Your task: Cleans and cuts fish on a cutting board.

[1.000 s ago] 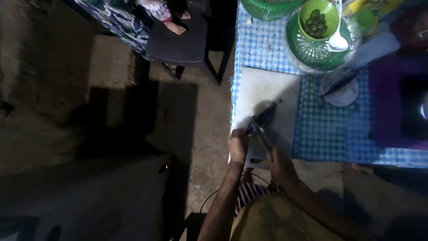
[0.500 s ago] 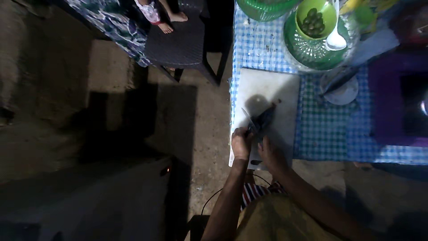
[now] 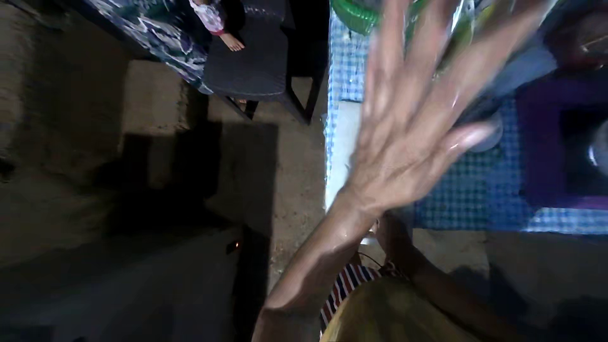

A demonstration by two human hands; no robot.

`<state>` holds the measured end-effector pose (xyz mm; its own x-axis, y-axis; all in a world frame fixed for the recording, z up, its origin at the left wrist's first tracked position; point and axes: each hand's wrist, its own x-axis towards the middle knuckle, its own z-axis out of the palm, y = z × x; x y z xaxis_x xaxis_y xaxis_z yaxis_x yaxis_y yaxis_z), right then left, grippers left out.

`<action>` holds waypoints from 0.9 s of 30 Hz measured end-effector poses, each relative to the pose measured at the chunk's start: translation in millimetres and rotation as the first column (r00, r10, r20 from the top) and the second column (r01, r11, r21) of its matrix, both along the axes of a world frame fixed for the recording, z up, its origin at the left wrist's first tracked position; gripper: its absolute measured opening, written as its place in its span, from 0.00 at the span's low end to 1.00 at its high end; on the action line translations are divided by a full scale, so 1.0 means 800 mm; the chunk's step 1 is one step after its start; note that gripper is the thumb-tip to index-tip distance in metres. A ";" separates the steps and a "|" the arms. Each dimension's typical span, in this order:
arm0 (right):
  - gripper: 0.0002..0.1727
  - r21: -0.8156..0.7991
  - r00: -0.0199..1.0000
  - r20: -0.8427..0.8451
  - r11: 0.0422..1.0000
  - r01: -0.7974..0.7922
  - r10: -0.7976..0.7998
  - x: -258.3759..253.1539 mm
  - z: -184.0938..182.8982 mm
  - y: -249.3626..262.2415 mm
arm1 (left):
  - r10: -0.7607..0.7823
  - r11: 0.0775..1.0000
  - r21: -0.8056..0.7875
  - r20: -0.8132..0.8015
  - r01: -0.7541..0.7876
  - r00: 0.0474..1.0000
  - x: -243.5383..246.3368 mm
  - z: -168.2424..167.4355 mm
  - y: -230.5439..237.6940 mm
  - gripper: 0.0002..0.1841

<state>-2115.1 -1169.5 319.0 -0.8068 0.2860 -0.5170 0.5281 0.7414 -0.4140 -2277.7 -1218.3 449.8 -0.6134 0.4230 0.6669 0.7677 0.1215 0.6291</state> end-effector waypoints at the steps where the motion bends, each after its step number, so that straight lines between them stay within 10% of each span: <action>1: 0.23 0.001 1.000 -0.006 1.000 -0.013 0.013 0.001 -0.004 0.002 | -0.026 0.996 -0.083 0.015 0.027 1.000 0.002 -0.062 0.014 0.32; 4: 0.25 -0.083 0.984 0.176 0.997 -0.004 0.019 -0.011 -0.001 0.004 | 0.114 0.930 -0.364 0.186 -0.039 0.976 0.003 -0.203 0.005 0.33; 9: 0.26 -0.097 0.982 0.188 0.995 0.021 -0.002 -0.011 -0.002 0.008 | 0.494 0.828 -0.512 0.476 -0.227 0.727 0.004 -0.146 -0.079 0.22; 12: 0.27 -0.084 0.987 0.160 0.996 -0.013 0.026 -0.011 0.000 0.007 | 0.558 0.713 -0.700 0.596 0.033 0.578 0.065 -0.183 -0.073 0.29; 21: 0.30 -0.154 0.965 0.259 0.988 0.014 0.027 0.013 0.010 0.017 | 0.612 0.492 -0.862 0.443 0.123 0.656 0.088 -0.221 -0.032 0.23; 27: 0.28 -0.175 0.989 0.147 0.983 0.048 -0.022 -0.039 0.011 0.012 | 0.523 0.738 -0.675 0.581 0.010 0.623 0.125 -0.231 -0.038 0.19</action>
